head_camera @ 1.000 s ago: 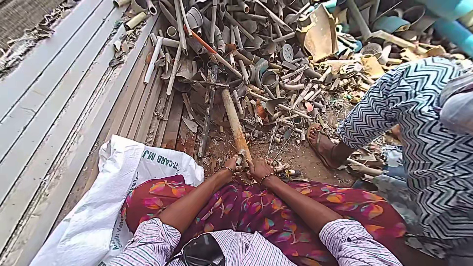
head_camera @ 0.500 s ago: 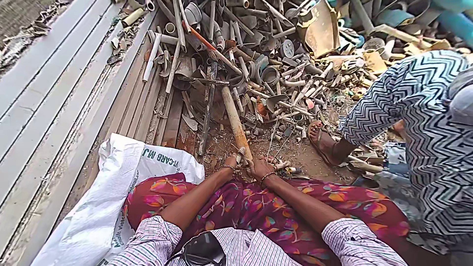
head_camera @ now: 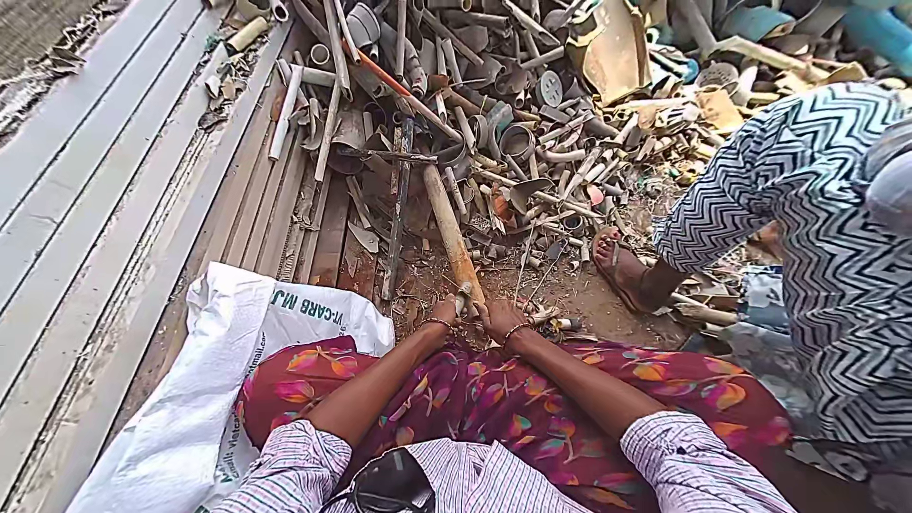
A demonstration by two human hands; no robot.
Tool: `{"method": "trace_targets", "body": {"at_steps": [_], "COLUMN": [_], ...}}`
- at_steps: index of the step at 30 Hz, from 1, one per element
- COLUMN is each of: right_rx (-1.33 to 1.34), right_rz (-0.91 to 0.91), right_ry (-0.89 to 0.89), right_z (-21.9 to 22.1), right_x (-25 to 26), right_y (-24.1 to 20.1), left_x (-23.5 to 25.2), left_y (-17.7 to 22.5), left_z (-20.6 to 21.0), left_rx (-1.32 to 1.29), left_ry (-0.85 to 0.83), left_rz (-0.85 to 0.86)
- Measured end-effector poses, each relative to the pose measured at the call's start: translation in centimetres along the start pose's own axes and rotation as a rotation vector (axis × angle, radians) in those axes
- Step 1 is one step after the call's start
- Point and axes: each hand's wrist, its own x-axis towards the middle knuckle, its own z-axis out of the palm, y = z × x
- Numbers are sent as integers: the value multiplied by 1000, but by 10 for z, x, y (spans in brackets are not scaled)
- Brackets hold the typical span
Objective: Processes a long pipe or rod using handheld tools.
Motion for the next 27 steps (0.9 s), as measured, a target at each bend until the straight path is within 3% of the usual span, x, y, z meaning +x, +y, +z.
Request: {"method": "trace_targets", "body": {"at_steps": [13, 23, 27], "right_rx": [-31, -21, -59], "right_rz": [14, -8, -3], "right_ry": [-12, -22, -6], "right_z": [-1, 2, 2], "right_x": [1, -8, 2], "right_y": [3, -4, 8], "left_x": [0, 0, 0], "left_y": [-2, 5, 2], "left_z": [2, -3, 4], "left_rx": [46, 238, 166], "left_ry": [-11, -41, 12], "left_rz": [14, 50, 43]}}
